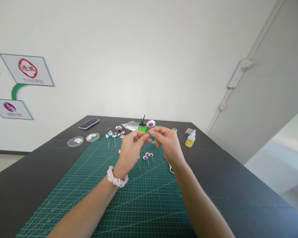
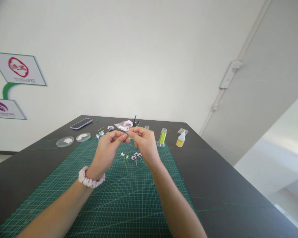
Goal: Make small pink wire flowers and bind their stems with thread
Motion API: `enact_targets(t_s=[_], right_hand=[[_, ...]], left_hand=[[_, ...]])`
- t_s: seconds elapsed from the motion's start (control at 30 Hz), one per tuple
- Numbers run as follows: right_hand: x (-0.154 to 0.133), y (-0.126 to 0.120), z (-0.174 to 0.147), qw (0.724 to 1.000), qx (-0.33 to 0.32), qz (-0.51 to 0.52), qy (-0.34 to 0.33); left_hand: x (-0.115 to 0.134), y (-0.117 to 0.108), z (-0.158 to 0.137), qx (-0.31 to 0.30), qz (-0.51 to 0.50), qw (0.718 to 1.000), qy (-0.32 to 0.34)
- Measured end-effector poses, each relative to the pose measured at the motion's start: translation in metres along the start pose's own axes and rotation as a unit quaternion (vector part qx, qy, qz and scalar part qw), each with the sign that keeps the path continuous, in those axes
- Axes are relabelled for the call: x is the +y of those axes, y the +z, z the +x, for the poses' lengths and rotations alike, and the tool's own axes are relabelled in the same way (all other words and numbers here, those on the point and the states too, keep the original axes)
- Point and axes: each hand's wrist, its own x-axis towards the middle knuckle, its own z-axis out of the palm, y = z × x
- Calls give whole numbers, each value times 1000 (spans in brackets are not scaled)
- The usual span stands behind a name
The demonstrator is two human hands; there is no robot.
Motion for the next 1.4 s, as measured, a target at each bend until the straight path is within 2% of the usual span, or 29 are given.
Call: enact_targets(t_s=[0.27, 1.4], right_hand=[[1, -2, 0, 1000, -2, 0, -8], [-1, 0, 0, 1000, 4, 1, -1]], left_hand=[[3, 1, 0, -4, -27, 999, -29], [-5, 3, 0, -41, -86, 995, -27]])
